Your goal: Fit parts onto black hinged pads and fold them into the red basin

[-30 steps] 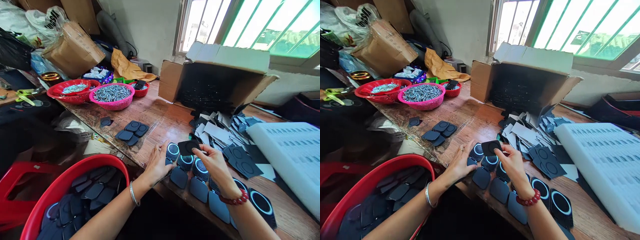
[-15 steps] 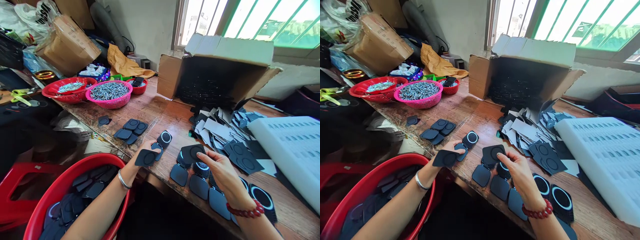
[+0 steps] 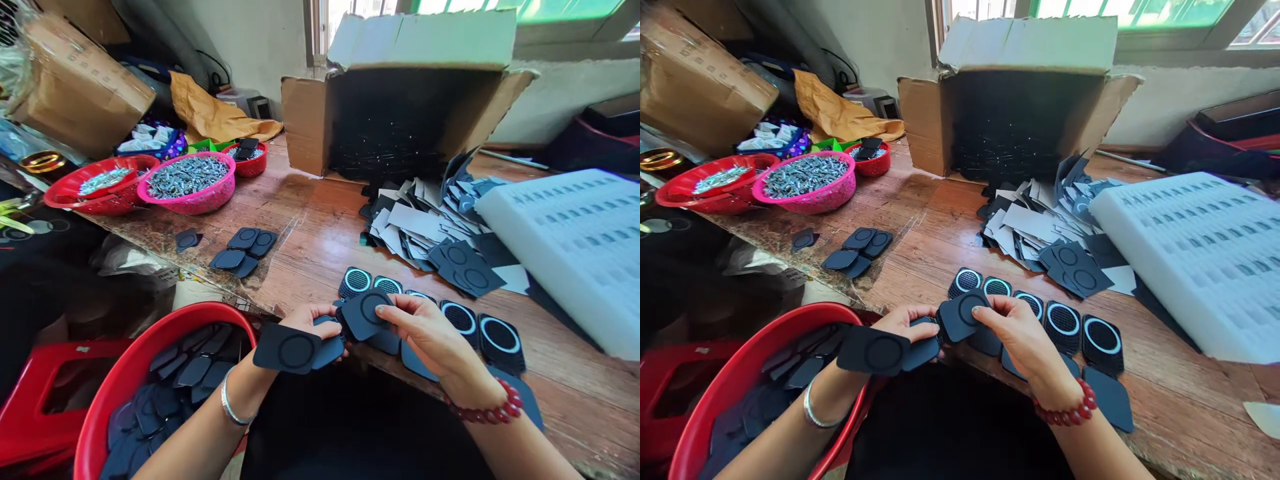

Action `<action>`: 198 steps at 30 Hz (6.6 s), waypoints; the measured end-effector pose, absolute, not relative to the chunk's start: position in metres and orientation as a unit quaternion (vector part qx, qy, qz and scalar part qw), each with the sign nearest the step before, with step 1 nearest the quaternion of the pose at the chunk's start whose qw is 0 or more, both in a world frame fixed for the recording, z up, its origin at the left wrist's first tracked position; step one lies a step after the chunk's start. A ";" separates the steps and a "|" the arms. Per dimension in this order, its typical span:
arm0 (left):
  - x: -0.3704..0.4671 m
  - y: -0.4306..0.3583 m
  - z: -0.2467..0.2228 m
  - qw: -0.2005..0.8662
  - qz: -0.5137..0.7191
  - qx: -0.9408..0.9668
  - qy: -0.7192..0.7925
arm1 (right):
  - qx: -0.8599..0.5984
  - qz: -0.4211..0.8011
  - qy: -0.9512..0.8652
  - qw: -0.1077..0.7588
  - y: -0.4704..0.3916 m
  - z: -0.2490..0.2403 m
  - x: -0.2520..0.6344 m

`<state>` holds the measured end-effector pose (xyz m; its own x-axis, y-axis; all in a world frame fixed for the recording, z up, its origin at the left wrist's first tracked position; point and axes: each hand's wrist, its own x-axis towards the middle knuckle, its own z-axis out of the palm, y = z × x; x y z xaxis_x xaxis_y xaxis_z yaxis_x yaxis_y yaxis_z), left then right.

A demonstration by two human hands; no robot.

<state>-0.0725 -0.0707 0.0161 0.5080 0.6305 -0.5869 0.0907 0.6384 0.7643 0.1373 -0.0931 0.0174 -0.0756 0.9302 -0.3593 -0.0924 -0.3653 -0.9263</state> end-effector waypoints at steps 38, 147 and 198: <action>-0.057 -0.077 0.013 0.782 0.149 0.390 0.463 | -0.593 0.578 -0.401 0.391 -0.107 0.005 0.142; -0.045 -0.078 0.006 0.701 0.334 0.396 0.490 | -0.600 0.399 -0.454 0.524 -0.095 0.003 0.122; -0.139 0.006 0.012 0.279 0.573 0.502 0.585 | -0.535 0.390 -0.568 0.490 -0.111 0.006 0.077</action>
